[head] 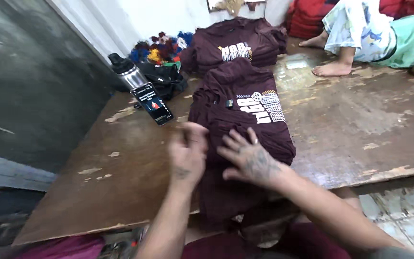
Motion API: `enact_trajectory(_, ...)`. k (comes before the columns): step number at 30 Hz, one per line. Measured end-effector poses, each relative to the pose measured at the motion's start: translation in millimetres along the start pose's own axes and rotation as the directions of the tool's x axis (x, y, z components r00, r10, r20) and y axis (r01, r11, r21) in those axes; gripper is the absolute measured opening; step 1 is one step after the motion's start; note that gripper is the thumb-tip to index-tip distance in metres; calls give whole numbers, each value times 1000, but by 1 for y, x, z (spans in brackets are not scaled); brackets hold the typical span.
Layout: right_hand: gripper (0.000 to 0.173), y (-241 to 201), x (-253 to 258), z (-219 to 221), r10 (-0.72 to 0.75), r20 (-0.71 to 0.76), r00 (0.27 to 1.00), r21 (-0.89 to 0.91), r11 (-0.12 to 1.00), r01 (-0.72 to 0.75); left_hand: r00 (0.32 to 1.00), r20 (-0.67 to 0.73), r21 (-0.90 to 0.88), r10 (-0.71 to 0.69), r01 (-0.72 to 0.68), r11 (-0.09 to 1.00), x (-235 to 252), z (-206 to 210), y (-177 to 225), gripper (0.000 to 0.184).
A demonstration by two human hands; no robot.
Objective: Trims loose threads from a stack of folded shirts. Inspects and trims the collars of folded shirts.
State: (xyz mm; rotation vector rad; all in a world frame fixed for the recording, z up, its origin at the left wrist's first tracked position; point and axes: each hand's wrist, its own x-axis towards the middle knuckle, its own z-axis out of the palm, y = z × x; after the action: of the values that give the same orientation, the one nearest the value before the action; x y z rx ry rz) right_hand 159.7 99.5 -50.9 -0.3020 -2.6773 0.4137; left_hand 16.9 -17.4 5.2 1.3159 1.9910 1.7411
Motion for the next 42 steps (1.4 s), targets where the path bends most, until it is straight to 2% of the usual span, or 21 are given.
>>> enact_trajectory(2,67,41,50,11,257,241,936,-49,966,-253,926,239,285,-292,220,933,16,9,-24,34)
enact_trajectory(4,76,55,81,21,355,348,868,-124,935,-333,927,157,384,-341,261,886,22,10,-62,37)
enact_trajectory(5,79,54,86,23,358,363,860,-137,934,-331,950,145,399,-276,200,895,15,6,-68,36)
enact_trajectory(7,81,50,77,15,319,366,874,-121,948,-296,939,324,403,-119,-23,915,-9,-5,-55,33)
enact_trajectory(10,82,51,31,-7,287,353,891,-40,955,-293,714,686,398,-142,-204,894,-52,-25,-44,44)
enact_trajectory(12,78,50,-4,-22,315,282,906,-5,945,-327,736,673,314,-74,-194,930,-68,-34,-57,23)
enact_trajectory(14,59,44,-38,-19,214,-49,976,-7,977,-215,795,605,199,28,-185,962,-69,-37,-61,23)
enact_trajectory(16,39,23,-51,-9,37,-366,930,-19,999,-47,788,611,140,83,-210,967,-59,-32,-63,29)
enact_trajectory(17,40,9,-54,-5,-13,-397,918,15,1000,20,775,628,131,74,-199,971,-53,-28,-63,30)
enact_trajectory(19,44,-9,-59,7,-73,-286,956,111,988,109,784,621,122,-13,-80,989,-46,-19,-61,30)
enact_trajectory(21,44,-6,-62,17,-68,-192,979,181,978,104,801,581,96,-143,108,990,-48,-10,-54,27)
enact_trajectory(24,48,-2,-60,18,-26,-177,984,113,992,47,810,555,44,-189,198,979,-55,3,-45,25)
enact_trajectory(26,29,-6,-60,21,-28,-173,984,78,996,42,829,544,98,-127,88,991,-58,4,-41,24)
enact_trajectory(28,16,2,-62,22,-31,-275,961,39,998,43,831,542,187,128,-268,945,-56,-6,-39,21)
enact_trajectory(30,13,7,-75,20,-70,-336,939,29,996,84,758,611,253,231,-463,849,-55,-24,-36,21)
enact_trajectory(31,13,7,-86,24,-94,-333,938,27,994,110,705,697,313,136,-468,826,-55,-32,-34,24)
enact_trajectory(33,19,3,-107,37,-111,-313,943,10,993,120,520,824,451,-226,-359,817,-52,-33,-29,35)
enact_trajectory(34,22,3,-113,41,-98,-326,940,12,994,108,491,836,446,-247,-343,827,-52,-28,-30,40)
enact_trajectory(37,31,-2,-112,45,-27,-389,921,44,998,48,707,705,154,63,-239,959,-57,-2,-30,59)
enact_trajectory(39,17,2,-114,53,-47,-483,875,80,992,97,782,623,-18,3,10,1000,-60,23,-35,71)
enact_trajectory(42,17,15,-147,49,-44,-495,868,135,983,127,857,506,-124,-92,178,976,-64,28,-48,39)
